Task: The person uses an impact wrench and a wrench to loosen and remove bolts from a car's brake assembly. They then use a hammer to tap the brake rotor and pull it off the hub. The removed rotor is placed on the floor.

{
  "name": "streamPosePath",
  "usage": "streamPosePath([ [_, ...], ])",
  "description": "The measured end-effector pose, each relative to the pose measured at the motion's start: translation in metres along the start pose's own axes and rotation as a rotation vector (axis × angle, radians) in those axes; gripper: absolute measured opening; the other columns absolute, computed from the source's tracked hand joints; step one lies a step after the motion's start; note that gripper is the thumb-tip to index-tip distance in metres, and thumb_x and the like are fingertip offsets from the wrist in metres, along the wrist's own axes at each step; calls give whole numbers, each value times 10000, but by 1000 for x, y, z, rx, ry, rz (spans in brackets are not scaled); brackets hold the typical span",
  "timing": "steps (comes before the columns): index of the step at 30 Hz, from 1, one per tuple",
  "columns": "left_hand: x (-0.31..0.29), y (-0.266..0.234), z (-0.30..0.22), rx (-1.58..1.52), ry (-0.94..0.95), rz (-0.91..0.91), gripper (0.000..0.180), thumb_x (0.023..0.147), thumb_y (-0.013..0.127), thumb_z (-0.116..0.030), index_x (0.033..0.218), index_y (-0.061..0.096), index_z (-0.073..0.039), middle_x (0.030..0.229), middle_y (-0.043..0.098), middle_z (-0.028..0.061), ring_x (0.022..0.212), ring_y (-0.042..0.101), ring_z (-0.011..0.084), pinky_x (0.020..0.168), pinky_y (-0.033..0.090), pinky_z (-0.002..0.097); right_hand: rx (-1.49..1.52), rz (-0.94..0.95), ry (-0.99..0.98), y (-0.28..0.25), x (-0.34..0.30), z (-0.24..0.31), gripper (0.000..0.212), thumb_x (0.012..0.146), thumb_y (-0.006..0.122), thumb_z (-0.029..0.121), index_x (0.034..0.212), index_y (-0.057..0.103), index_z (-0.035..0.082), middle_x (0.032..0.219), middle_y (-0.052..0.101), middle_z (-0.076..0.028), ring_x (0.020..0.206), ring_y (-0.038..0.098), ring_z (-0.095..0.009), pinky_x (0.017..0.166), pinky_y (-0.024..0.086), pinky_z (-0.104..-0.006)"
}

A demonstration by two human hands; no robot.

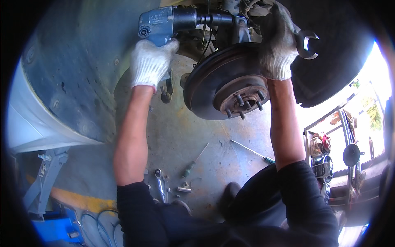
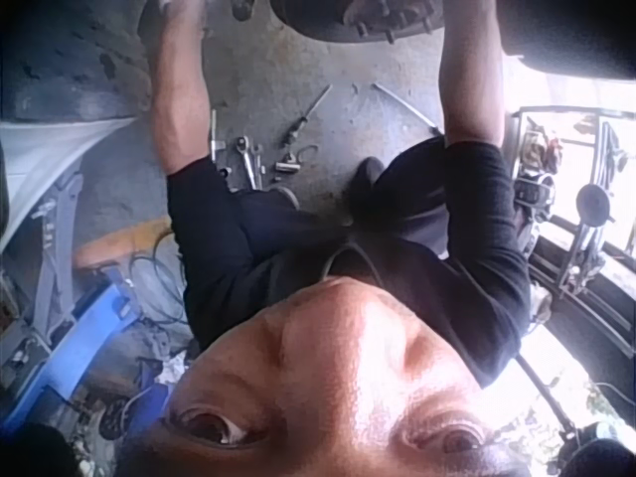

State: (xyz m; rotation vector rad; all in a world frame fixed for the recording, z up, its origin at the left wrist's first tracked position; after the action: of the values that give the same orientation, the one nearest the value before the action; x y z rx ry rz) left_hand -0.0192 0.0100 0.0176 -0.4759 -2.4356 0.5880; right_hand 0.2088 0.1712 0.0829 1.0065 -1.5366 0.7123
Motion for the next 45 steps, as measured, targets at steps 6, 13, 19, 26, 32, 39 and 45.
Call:
streamPosePath([
  [6, -1, 0, -1, -53, -34, 30, 582, 799, 841, -472, 858, 740, 98, 783, 720, 290, 768, 727, 410, 750, 558, 457, 33, 72, 81, -2, 0, 1, 279, 925, 692, 37, 1201, 730, 23, 1029, 762, -189, 909, 757, -357, 821, 605, -399],
  [13, -1, -1, -2, -33, 22, 14, 589, 796, 835, -477, 883, 741, 98, 809, 728, 286, 782, 728, 408, 773, 563, 452, 22, 8, 9, 1, -1, -3, 294, 909, 718, 29, 1202, 728, 10, 1006, 764, -186, 890, 758, -365, 821, 607, -397],
  [19, -2, -1, -1, -44, 22, 15, 638, 795, 814, -526, 885, 737, 101, 842, 723, 315, 815, 723, 448, 788, 561, 476, -79, 92, 5, 0, -5, -2, 367, 921, 668, -33, 1288, 679, -24, 1180, 738, -187, 1055, 717, -340, 949, 572, -416],
  [26, -1, -2, 0, 39, -7, 11, 512, 764, 793, -456, 916, 770, 32, 876, 719, 303, 855, 712, 470, 783, 575, 476, 67, 79, 28, -3, 2, 3, 244, 883, 738, 61, 1122, 736, 13, 969, 773, -160, 878, 769, -314, 788, 601, -375],
  [32, 0, -4, 3, 33, -13, 26, 517, 769, 810, -455, 912, 771, 41, 873, 716, 314, 871, 719, 467, 796, 572, 480, 12, 1, -59, -2, 1, 0, 310, 883, 773, 60, 1181, 725, -10, 1052, 776, -182, 935, 772, -319, 841, 609, -377],
  [39, -1, -3, 1, 57, -41, 42, 513, 781, 809, -464, 899, 773, 34, 888, 722, 315, 886, 725, 457, 813, 577, 476, 38, 20, 7, 1, -5, -8, 317, 907, 775, 91, 1203, 725, -10, 1060, 779, -181, 951, 774, -320, 867, 611, -388],
  [45, -1, -5, -1, 94, -23, 21, 538, 778, 799, -488, 912, 772, 33, 922, 721, 324, 912, 728, 452, 818, 578, 475, 37, 19, 11, 1, 0, -4, 289, 927, 754, 107, 1199, 734, 12, 1040, 778, -177, 940, 773, -327, 853, 612, -395],
])
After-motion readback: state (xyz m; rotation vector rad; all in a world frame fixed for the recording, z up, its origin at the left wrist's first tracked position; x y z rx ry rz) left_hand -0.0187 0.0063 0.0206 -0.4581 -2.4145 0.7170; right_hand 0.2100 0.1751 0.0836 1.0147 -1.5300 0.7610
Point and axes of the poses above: each hand's wrist, its own x-axis towards the middle knuckle, its own y-axis out of the palm, z = x × y, the point moved 3 cm from there along x, towards the middle knuckle
